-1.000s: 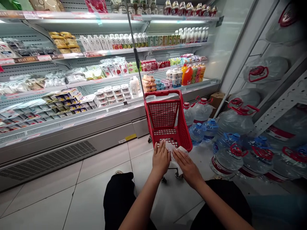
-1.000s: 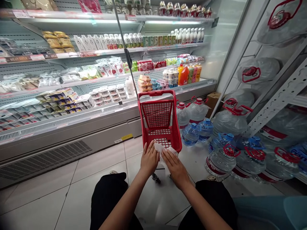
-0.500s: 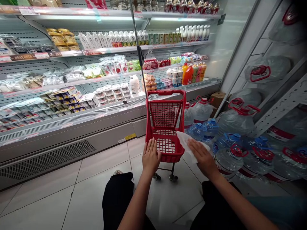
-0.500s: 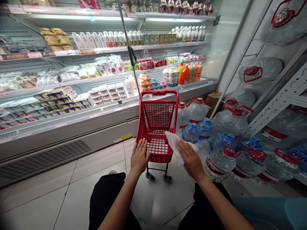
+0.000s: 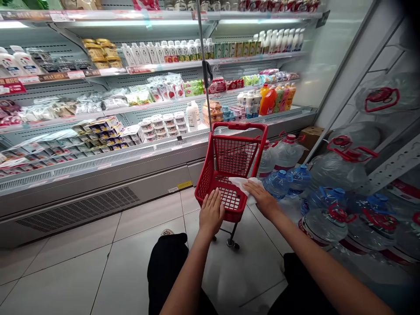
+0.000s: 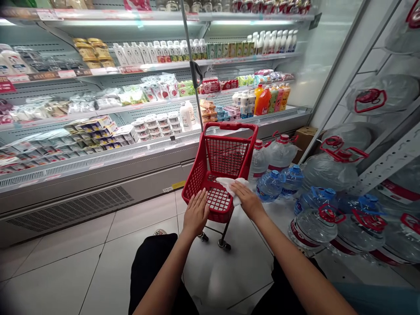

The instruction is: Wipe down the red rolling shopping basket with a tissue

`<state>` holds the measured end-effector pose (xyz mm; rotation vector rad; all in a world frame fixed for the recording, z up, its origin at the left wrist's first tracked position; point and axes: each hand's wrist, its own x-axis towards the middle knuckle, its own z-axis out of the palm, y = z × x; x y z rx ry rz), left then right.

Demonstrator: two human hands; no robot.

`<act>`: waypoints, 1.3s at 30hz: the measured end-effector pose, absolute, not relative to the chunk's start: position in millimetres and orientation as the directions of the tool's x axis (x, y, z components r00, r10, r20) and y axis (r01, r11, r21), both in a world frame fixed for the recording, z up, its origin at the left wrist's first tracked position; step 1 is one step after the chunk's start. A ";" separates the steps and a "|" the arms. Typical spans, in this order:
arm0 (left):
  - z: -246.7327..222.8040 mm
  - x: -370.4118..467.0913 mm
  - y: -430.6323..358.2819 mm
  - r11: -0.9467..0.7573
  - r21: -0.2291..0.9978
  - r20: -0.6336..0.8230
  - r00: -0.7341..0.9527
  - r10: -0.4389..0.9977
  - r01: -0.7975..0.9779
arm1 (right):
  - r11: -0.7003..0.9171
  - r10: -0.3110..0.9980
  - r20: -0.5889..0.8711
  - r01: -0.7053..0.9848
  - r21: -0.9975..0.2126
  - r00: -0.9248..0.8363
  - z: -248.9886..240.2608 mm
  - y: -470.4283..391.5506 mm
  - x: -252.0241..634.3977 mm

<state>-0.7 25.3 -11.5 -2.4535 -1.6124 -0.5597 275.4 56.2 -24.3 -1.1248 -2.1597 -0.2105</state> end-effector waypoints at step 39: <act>3.2 -61.8 16.6 -0.149 0.145 0.452 0.069 0.889 0.978 | 0.588 0.661 0.587 0.809 -0.018 -0.468 1.1 88.3 249.1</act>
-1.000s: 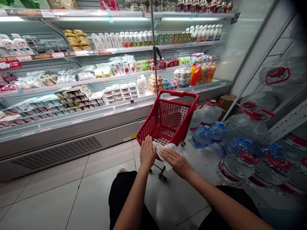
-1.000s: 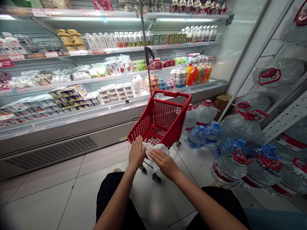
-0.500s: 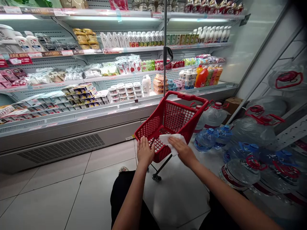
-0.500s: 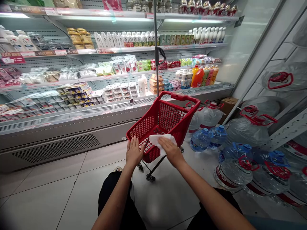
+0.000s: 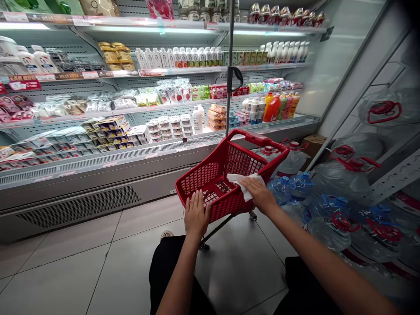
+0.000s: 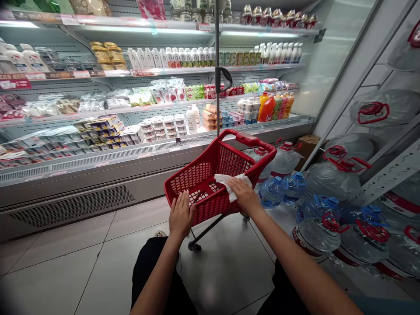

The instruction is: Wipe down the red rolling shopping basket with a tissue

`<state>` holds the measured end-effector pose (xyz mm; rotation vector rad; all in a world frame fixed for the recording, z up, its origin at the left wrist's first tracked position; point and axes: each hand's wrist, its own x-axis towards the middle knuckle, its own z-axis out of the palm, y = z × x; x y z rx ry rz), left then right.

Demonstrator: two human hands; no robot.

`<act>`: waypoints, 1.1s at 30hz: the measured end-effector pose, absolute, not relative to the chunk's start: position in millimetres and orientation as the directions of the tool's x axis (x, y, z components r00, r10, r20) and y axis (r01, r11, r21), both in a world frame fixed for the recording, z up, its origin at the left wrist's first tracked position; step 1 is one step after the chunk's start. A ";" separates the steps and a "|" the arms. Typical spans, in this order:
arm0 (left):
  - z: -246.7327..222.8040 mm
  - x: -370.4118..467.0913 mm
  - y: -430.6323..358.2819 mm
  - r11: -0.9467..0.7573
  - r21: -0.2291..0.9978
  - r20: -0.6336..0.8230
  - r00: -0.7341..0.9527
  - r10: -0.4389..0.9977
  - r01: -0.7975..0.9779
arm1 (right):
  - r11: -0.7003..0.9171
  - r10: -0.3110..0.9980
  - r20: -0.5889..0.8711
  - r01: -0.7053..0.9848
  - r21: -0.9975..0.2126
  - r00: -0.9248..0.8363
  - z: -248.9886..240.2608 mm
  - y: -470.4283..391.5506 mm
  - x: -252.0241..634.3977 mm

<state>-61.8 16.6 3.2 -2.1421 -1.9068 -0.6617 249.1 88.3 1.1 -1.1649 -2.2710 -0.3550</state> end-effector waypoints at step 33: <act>4.6 -25.5 23.1 -0.446 0.104 0.483 0.347 0.804 0.889 | 0.345 0.727 0.618 0.937 0.049 -0.300 40.1 82.5 366.6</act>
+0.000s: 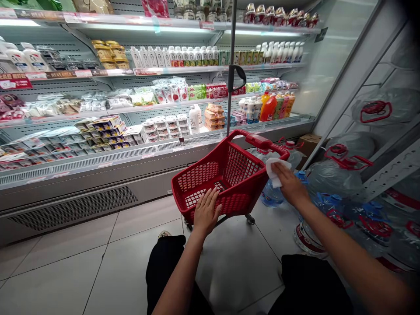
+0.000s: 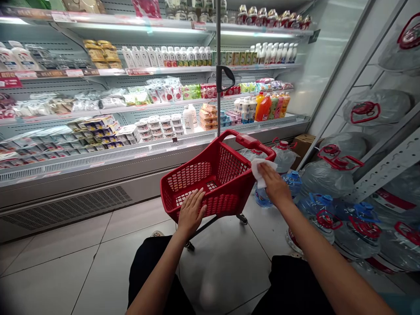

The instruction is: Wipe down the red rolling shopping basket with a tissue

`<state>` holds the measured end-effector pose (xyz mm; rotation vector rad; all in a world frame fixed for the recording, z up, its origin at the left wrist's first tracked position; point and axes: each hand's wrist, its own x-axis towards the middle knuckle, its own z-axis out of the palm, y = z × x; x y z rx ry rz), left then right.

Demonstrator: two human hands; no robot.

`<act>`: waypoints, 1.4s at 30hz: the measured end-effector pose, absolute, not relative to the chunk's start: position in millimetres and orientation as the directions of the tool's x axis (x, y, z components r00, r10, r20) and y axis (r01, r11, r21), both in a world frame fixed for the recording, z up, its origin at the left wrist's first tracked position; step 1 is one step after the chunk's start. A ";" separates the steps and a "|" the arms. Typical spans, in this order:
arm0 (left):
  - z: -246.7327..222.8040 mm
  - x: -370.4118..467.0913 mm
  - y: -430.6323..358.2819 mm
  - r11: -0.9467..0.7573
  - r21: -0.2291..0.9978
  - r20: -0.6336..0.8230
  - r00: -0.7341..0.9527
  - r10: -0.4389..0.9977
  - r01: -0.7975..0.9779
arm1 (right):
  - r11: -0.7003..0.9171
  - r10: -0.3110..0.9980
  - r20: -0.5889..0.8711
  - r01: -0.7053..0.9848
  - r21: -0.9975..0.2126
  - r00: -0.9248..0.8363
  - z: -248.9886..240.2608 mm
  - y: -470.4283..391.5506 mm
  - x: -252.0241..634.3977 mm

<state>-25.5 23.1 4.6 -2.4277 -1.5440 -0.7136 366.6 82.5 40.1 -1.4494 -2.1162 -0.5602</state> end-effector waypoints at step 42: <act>4.6 -22.6 18.7 -0.362 0.090 0.504 0.272 0.820 0.928 | 0.649 0.630 0.467 0.751 0.123 -0.621 -11.0 75.4 223.3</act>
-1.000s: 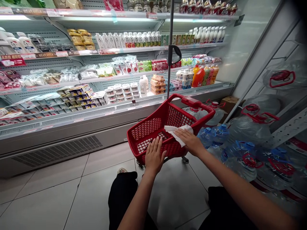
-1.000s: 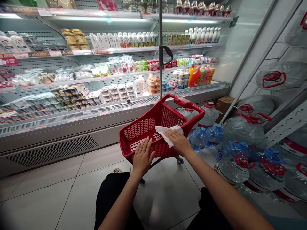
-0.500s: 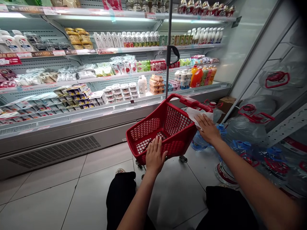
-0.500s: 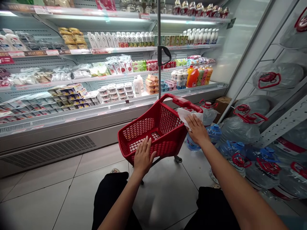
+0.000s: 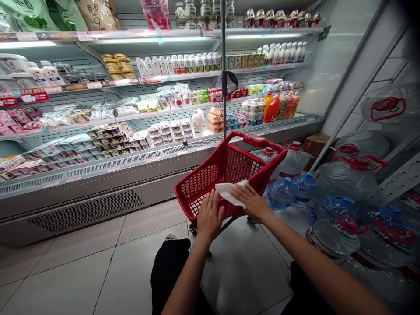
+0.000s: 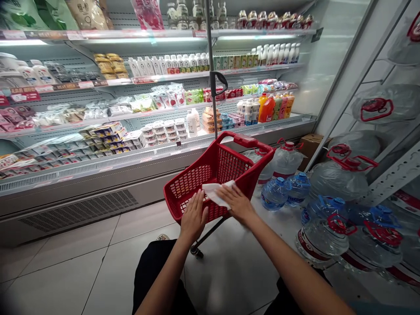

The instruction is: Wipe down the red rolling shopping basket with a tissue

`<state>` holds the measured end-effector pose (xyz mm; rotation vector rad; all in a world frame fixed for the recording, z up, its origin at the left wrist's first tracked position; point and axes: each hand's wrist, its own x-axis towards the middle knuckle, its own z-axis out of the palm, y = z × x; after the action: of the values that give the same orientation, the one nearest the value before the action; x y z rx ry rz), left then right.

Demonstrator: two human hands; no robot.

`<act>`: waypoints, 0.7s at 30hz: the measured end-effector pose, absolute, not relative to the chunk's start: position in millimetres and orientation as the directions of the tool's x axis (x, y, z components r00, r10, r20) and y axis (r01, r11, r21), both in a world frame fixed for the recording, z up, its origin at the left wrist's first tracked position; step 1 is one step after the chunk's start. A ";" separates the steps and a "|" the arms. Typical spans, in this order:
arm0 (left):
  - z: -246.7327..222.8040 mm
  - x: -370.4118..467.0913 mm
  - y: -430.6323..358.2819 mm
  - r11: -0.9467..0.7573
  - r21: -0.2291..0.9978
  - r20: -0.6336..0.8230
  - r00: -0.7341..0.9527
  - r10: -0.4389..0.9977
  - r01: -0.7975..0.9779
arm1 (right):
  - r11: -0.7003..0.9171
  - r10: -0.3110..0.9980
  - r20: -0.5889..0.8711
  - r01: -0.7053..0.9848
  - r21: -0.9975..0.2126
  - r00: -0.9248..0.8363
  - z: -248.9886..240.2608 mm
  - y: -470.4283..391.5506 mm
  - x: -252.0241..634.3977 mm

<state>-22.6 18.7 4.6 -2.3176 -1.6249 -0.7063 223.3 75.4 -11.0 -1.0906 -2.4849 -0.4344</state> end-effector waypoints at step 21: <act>-10.1 -19.6 10.9 -0.380 0.138 0.432 0.290 0.854 0.915 | 0.729 0.620 0.405 0.684 0.018 -0.672 -19.6 29.8 184.5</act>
<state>-19.6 10.9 -10.1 -2.4111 -1.6651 -0.6720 184.5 29.8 -19.6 -1.0064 -2.5592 -0.2369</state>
